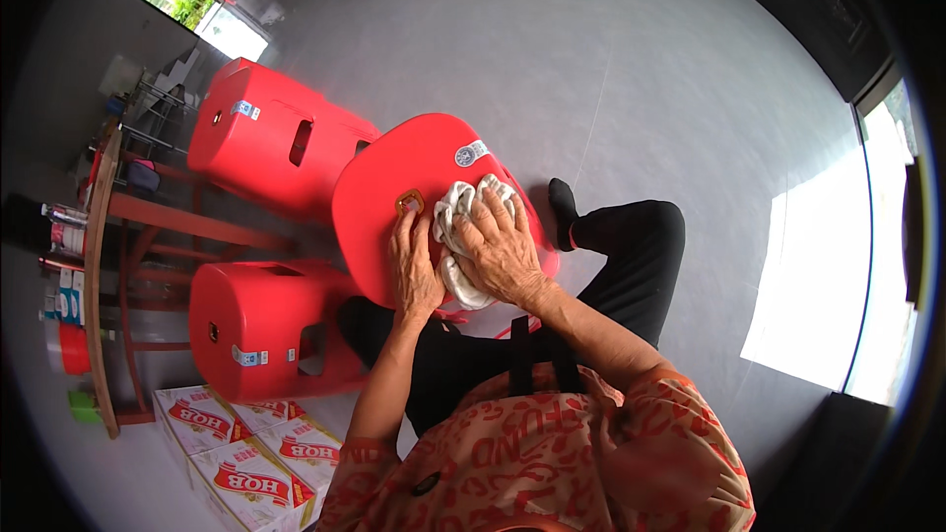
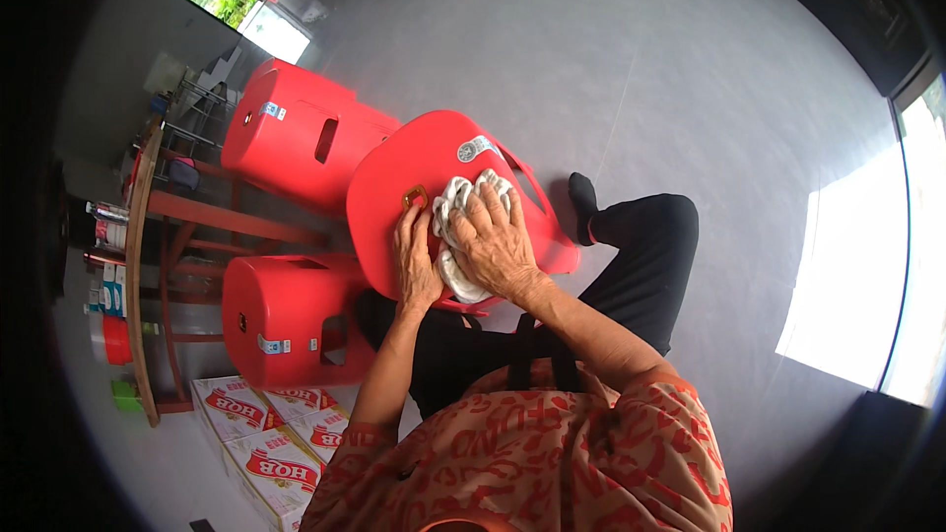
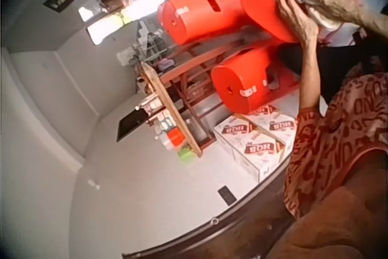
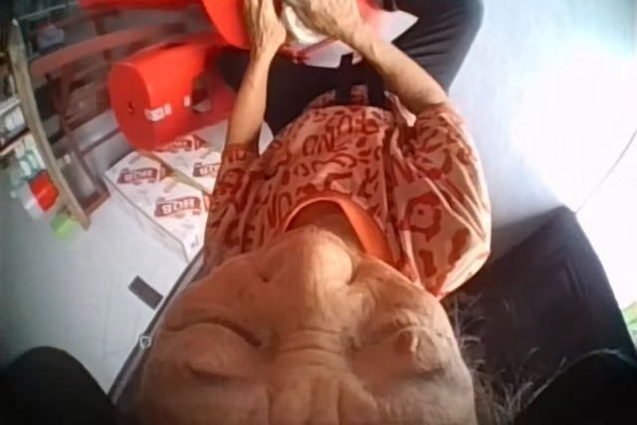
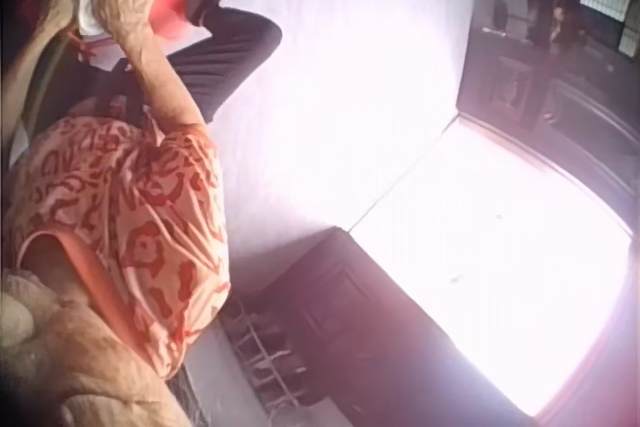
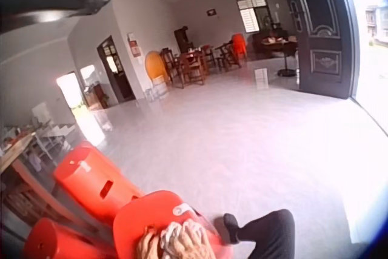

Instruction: The person wipes the top and sides of red plastic stools with a white cloth. They handle the stools one at a time, turning them over to clean different surfaces, then place them back on the floor.

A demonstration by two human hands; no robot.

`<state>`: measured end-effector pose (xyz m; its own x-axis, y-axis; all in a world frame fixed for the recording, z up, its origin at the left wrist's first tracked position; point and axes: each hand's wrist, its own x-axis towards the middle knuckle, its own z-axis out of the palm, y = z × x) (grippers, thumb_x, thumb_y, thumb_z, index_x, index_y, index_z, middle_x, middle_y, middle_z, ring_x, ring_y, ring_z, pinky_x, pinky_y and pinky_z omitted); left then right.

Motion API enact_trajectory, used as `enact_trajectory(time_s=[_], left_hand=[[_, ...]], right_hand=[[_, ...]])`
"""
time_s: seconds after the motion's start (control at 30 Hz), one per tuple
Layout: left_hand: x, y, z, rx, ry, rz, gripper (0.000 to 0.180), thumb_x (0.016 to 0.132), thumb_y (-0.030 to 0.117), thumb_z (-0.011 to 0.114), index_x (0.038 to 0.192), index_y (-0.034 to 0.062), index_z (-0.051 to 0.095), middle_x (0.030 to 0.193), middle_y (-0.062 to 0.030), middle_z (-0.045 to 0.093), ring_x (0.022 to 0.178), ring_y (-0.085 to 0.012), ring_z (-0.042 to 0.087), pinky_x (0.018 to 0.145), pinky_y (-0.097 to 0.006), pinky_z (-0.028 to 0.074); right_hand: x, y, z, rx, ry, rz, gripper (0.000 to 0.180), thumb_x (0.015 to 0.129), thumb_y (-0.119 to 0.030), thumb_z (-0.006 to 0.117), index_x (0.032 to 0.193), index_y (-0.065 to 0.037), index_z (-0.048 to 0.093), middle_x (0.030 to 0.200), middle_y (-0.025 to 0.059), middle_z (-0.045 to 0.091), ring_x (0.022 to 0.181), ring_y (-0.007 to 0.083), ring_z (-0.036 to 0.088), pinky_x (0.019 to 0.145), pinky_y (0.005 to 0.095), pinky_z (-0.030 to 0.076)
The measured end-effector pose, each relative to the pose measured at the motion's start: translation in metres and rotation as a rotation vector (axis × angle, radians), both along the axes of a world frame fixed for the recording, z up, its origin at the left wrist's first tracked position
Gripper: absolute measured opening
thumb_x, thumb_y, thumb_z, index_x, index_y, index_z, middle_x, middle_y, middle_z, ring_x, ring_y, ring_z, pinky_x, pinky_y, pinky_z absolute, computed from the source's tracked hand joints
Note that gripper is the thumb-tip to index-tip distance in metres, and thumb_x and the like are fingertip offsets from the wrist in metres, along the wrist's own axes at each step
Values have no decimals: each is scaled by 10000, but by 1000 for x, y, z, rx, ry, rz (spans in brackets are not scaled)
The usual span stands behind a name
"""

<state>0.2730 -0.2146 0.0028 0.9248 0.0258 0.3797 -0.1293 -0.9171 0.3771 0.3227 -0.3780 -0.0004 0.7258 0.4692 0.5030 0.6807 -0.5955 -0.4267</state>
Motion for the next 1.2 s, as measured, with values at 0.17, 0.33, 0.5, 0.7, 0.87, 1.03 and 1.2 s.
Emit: enact_trajectory(time_s=[0.17, 0.33, 0.5, 0.7, 0.87, 1.03, 1.2], left_hand=[[-25, 6, 4, 8, 12, -42, 469, 867, 238, 624, 1258, 5, 512, 1310, -191, 480, 1175, -389, 473, 993, -475, 376], [-54, 5, 14, -27, -57, 26, 417, 825, 186, 680, 1170, -9, 548, 1243, -192, 502, 1124, -390, 497, 948, -456, 413], [-133, 6, 12, 148, 12, -178, 229, 741, 182, 753, 880, 103, 590, 937, -107, 570, 780, -313, 539, 730, -371, 420], [-197, 14, -18, 263, 206, -156, 186, 774, 305, 702, 788, 135, 629, 852, -5, 567, 833, -224, 538, 704, -367, 410], [-215, 23, -47, -75, 628, 61, 228, 874, 284, 616, 907, 62, 658, 855, -92, 621, 817, -276, 592, 747, -396, 466], [-235, 13, -48, -669, 890, -290, 255, 925, 263, 561, 904, 17, 624, 780, -109, 576, 759, -260, 591, 702, -386, 482], [-175, -1, 21, -714, 464, -89, 261, 879, 210, 678, 1043, 24, 595, 886, -115, 609, 739, -182, 583, 691, -323, 474]], right_hand=[[29, 14, -2, -61, -16, 35, 506, 791, -362, 674, 1233, -144, 559, 1296, 146, 522, 1296, 361, 424, 1071, 619, 266], [94, 60, -15, -96, -50, -53, 526, 819, -417, 632, 1267, -162, 529, 1337, 136, 505, 1318, 352, 393, 1028, 663, 274], [114, 85, -6, -115, -55, -82, 527, 814, -400, 633, 1268, -161, 516, 1336, 134, 500, 1312, 346, 393, 1027, 651, 281], [104, 63, -12, -125, -105, 37, 514, 801, -391, 654, 1235, -137, 547, 1292, 154, 524, 1272, 340, 435, 1013, 603, 305], [86, 53, -9, -121, -134, 52, 553, 808, -426, 649, 1265, -133, 548, 1296, 167, 524, 1281, 366, 425, 1032, 593, 294], [89, 49, -9, -165, -116, 54, 581, 789, -430, 663, 1277, -141, 535, 1316, 172, 507, 1292, 375, 414, 1048, 616, 272], [48, 39, -6, -189, -99, 221, 642, 752, -381, 697, 1318, -146, 506, 1329, 183, 492, 1300, 392, 410, 1053, 599, 295]])
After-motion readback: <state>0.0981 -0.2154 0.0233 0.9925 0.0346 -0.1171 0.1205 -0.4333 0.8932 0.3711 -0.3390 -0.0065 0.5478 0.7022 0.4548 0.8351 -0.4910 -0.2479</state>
